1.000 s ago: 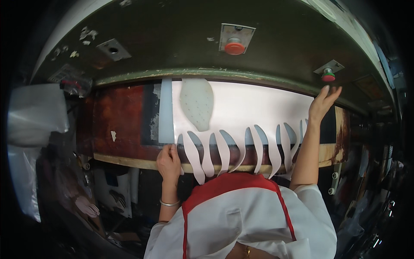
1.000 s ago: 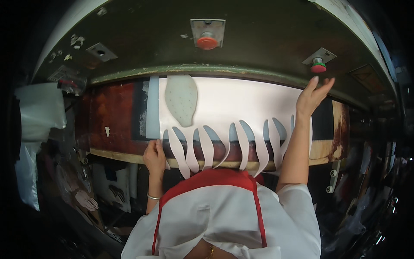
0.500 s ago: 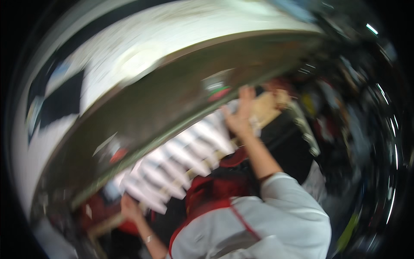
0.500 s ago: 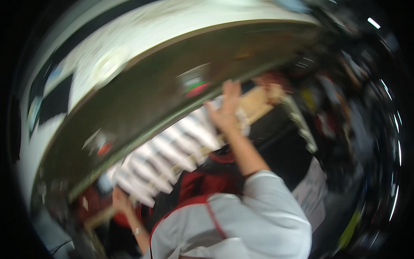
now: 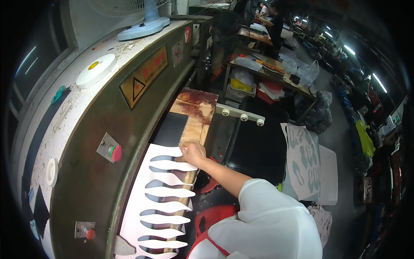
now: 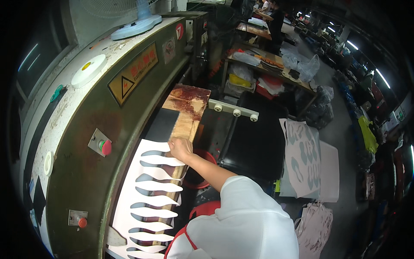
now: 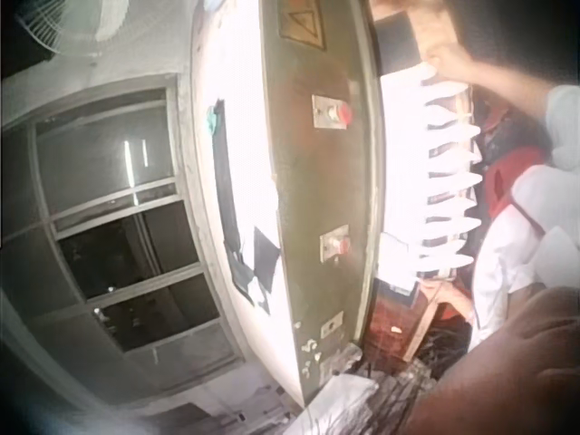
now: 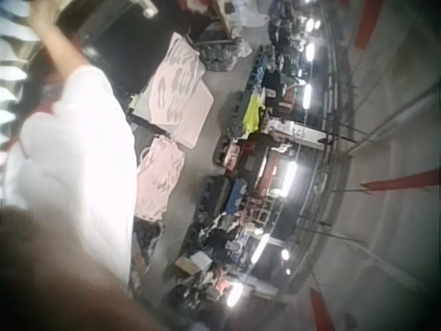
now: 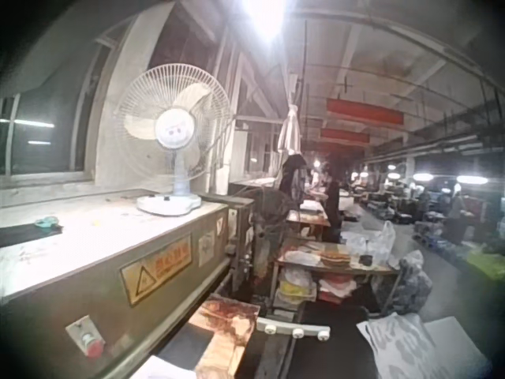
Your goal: The person places a pink fabric sheet onto a cutting machine, aligns it with a template, and operates the machine to cut out multiple shoe-shaped pieces. They then remove the cut pieces and the template, stacking the finished pieces on a nearby table.
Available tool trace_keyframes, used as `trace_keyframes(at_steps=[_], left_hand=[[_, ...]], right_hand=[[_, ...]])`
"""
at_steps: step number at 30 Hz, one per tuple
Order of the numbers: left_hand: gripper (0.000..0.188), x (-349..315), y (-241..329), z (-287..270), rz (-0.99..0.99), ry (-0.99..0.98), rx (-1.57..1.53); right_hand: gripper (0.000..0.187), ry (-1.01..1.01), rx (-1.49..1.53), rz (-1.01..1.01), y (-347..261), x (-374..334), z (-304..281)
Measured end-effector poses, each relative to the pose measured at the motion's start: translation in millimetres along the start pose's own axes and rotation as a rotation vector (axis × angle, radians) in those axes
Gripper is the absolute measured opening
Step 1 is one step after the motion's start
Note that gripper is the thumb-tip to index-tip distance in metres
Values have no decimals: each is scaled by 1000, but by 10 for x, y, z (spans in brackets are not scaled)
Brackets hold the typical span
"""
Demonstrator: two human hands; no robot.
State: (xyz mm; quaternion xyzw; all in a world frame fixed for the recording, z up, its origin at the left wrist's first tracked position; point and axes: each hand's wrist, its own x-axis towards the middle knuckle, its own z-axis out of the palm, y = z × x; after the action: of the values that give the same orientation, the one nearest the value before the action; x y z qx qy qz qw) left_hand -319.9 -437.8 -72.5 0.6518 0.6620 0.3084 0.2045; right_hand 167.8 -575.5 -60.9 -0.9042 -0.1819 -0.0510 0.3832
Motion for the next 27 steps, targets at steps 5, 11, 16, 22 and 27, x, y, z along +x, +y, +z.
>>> trace_keyframes(at_steps=[5, 11, 16, 22, 27], left_hand=[[39, -331, -206, -180, 77, -126, 128], [45, -751, -453, -178, -88, -121, 271], [18, -997, -491, -159, 72, -11, 335], [20, -964, -474, -232, 111, -54, 260], [21, -907, -368, -305, 129, -65, 258]], right_hand=[[51, -141, 491, -217, -1066, -573, 607], [103, -850, 471, -837, -2034, -2624, 1219], [101, -708, 448, -852, -2009, -2852, 1128], [97, -1308, 940, -85, -2032, -2012, 541], [98, -777, 363, -762, -1786, -2094, 546]])
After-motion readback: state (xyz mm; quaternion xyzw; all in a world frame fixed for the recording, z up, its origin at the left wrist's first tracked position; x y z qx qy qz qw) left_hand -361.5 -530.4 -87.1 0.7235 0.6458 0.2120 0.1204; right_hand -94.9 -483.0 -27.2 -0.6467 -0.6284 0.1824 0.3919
